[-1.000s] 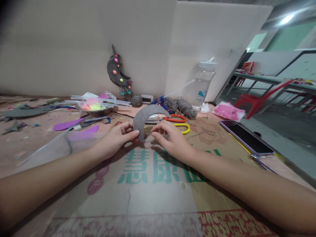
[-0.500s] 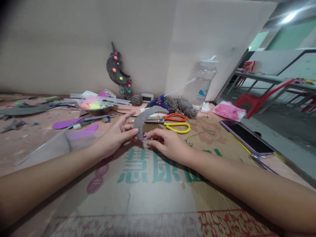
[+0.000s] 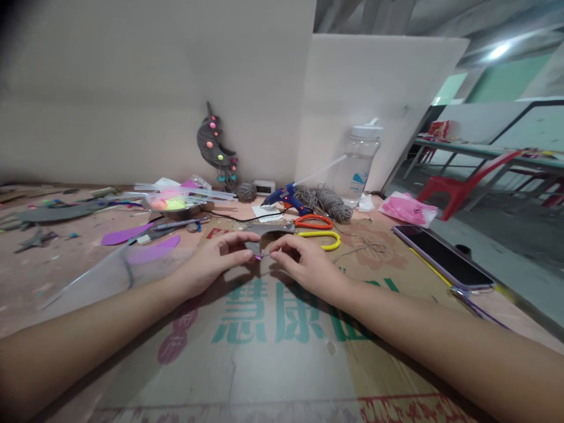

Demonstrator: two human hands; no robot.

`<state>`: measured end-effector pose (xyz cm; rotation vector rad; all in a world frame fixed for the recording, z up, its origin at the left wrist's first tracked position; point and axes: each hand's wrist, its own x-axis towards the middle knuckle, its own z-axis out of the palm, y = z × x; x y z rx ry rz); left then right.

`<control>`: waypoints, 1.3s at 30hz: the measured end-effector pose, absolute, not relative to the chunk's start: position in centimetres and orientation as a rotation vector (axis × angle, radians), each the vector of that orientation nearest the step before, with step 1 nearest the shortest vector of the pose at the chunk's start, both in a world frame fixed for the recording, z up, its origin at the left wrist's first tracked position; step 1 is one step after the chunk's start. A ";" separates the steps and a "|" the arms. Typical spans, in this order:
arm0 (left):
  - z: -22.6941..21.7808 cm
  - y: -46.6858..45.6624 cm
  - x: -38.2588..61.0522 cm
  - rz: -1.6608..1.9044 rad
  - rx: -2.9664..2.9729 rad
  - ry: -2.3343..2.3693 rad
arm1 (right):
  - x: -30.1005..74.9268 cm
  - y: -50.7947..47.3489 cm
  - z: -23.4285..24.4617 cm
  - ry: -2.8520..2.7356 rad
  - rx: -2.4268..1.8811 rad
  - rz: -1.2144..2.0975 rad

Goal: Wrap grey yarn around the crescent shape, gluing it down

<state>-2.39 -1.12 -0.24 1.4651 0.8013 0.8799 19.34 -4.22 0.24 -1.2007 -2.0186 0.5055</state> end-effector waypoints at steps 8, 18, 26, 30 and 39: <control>-0.5 -1.3 -2.4 0.876 1.493 0.779 | 19.0 -4.5 -0.2 -1.925 -1.127 0.808; 0.0 -1.6 -2.5 0.920 1.540 0.807 | 19.0 -4.6 0.2 -2.095 -1.166 0.588; -0.1 -1.6 -2.3 0.890 1.537 0.781 | 19.1 -4.3 -0.2 -2.135 -1.136 0.552; -0.3 -1.4 -2.2 0.902 1.547 0.765 | 19.2 -4.2 -0.1 -2.145 -1.136 0.499; -0.1 -1.8 -2.2 0.862 1.420 0.762 | 19.2 -4.2 0.0 -2.158 -1.169 0.438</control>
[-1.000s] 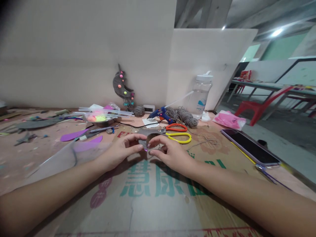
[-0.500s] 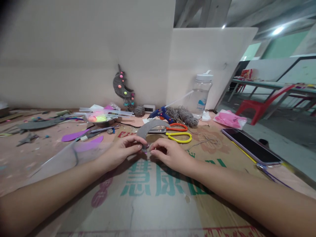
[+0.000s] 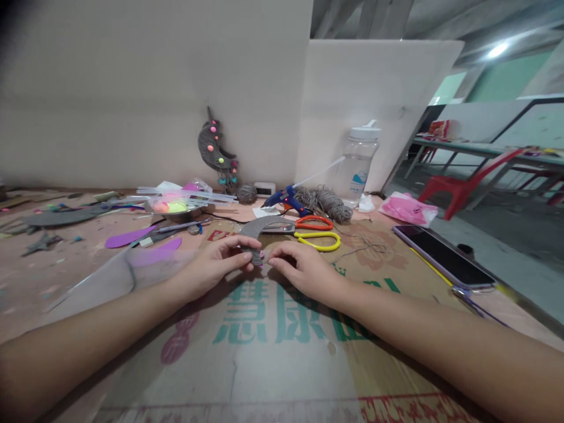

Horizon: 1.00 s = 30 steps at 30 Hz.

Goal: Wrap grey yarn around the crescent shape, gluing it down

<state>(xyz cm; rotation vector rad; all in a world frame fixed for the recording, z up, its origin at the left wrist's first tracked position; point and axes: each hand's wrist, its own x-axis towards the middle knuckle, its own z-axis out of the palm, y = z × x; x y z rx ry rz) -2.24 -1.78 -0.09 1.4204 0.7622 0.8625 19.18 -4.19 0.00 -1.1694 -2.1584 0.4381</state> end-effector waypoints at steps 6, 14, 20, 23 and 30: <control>-0.1 -1.8 -2.1 0.864 1.406 0.762 | 19.2 -4.2 0.0 -2.144 -1.187 0.435; 0.0 -1.6 -2.1 0.850 1.539 0.861 | 19.2 -4.1 0.1 -2.151 -1.192 0.448; -0.2 -1.6 -2.1 0.875 1.555 0.797 | 19.2 -4.2 0.0 -2.157 -1.199 0.467; -0.3 -1.5 -2.1 0.891 1.578 0.799 | 19.2 -4.1 -0.1 -2.159 -1.190 0.457; -0.3 -1.5 -2.2 0.886 1.593 0.796 | 19.1 -4.2 0.2 -2.139 -1.196 0.502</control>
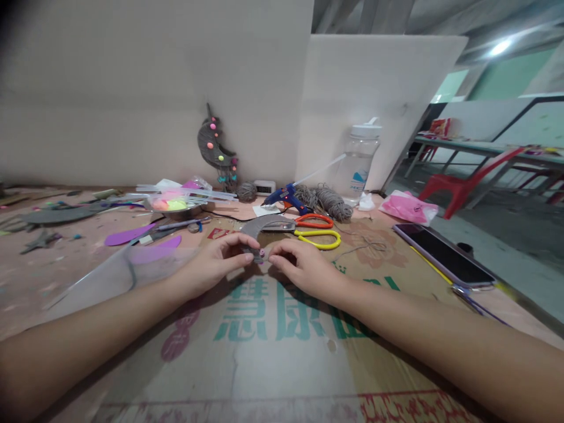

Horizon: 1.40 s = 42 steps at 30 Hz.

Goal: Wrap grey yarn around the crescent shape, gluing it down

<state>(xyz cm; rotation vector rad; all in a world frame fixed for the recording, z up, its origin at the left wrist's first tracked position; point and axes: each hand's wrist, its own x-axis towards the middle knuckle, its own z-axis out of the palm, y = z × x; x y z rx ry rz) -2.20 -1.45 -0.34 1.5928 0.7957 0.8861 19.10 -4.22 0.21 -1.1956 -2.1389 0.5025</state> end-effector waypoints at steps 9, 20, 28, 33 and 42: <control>-0.7 -1.5 -2.2 0.921 1.502 0.653 | 19.1 -4.3 0.3 -2.048 -1.198 0.581; -0.7 -1.3 -2.2 0.891 1.595 0.820 | 19.2 -4.1 -0.1 -2.080 -1.217 0.551; -0.3 -1.6 -2.2 0.820 1.582 0.833 | 19.5 -4.0 -0.3 -2.085 -1.184 0.460; -0.5 -1.5 -2.4 0.817 1.614 0.826 | 19.4 -4.1 -0.2 -2.083 -1.180 0.471; -0.5 -1.5 -2.4 0.821 1.594 0.803 | 19.2 -4.2 0.2 -2.094 -1.216 0.467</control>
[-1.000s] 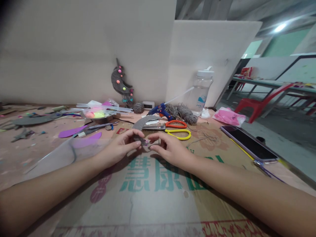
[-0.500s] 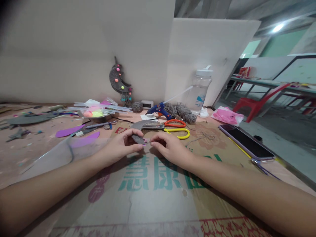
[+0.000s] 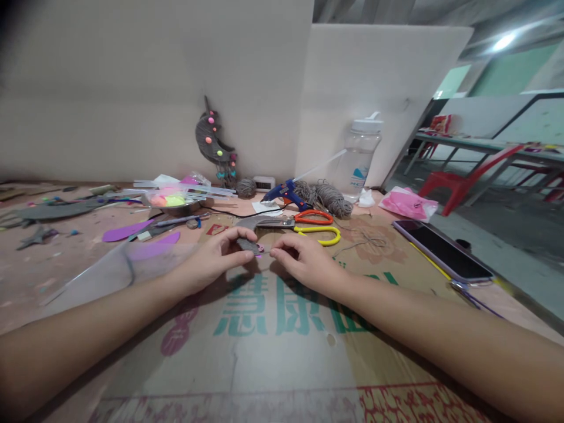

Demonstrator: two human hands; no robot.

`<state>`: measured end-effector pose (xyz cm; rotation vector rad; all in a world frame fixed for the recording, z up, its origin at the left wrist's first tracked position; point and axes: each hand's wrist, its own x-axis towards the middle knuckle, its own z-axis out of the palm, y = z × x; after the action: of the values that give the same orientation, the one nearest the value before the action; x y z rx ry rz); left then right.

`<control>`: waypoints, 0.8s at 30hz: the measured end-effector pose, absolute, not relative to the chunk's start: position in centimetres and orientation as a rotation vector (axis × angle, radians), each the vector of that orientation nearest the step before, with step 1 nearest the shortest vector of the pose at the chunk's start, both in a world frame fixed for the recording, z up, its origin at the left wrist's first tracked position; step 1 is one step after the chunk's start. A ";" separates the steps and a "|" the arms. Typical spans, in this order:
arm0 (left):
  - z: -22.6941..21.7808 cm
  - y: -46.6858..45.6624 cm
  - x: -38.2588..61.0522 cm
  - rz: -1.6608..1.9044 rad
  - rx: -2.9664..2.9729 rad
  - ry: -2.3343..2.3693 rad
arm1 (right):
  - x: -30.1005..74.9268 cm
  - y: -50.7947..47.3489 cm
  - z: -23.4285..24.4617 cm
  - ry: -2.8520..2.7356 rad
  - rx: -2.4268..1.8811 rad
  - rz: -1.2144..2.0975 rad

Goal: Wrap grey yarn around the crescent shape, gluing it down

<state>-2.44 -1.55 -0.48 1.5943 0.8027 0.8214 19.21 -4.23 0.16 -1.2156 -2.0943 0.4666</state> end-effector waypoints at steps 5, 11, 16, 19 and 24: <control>-0.6 -1.4 -2.4 0.859 1.551 0.770 | 19.2 -4.2 0.2 -2.115 -1.233 0.456; -0.6 -1.4 -2.5 0.887 1.481 0.757 | 19.1 -4.2 0.4 -2.123 -1.245 0.448; -0.7 -1.5 -2.5 0.885 1.444 0.763 | 19.1 -4.2 0.4 -2.116 -1.254 0.462; -0.7 -1.5 -2.5 0.875 1.424 0.753 | 19.1 -4.2 0.4 -2.091 -1.276 0.492; -0.5 -1.5 -2.5 0.892 1.479 0.791 | 19.2 -4.2 0.3 -2.061 -1.276 0.529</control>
<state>-2.51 -1.51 -0.54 1.4786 0.7905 0.8917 19.21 -4.23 0.27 -1.2761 -2.0614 0.5291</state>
